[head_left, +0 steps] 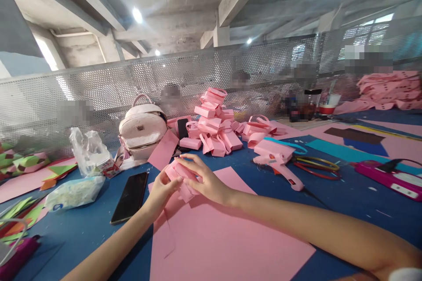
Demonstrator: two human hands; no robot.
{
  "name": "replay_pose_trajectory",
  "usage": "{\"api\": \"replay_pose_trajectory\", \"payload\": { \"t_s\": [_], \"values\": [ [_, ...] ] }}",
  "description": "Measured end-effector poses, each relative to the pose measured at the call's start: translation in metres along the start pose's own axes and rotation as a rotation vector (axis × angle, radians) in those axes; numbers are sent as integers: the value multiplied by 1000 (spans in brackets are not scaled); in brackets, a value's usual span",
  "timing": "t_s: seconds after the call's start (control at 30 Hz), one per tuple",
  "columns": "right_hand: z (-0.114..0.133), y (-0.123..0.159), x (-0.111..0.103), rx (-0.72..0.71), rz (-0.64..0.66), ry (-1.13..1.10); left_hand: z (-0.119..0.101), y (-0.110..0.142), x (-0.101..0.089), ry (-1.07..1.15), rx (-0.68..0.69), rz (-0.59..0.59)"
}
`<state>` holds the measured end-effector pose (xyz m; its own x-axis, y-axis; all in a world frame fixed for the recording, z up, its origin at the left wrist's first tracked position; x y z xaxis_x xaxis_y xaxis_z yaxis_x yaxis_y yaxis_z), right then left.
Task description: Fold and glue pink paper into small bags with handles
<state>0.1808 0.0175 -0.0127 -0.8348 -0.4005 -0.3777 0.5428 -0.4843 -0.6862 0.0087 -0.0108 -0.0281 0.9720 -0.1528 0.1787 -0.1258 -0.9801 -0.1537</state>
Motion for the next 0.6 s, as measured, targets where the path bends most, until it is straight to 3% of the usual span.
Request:
{"api": "replay_pose_trajectory", "payload": {
  "t_s": [0.1,0.37,0.6],
  "values": [
    [-2,-3,-2,-6,10,-54,-1,0,1,60,-29,5],
    [-15,-16,-19,208,-130,-60,4,-6,-9,192,-18,-141],
    [-16,-21,-26,270,-102,-172,7,-9,-14,216,-28,-203]
  ]
}}
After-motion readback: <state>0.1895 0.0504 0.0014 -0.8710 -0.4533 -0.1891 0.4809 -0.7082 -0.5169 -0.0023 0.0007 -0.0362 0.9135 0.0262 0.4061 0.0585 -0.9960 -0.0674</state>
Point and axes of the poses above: each hand's wrist, its own y-axis away from the middle knuckle, its own x-axis out of the palm, z = x × y, the point moved 1 cm from there along -y, towards the middle knuckle, and after that the axes turned 7 degrees about -x, right-handed, at the moved point
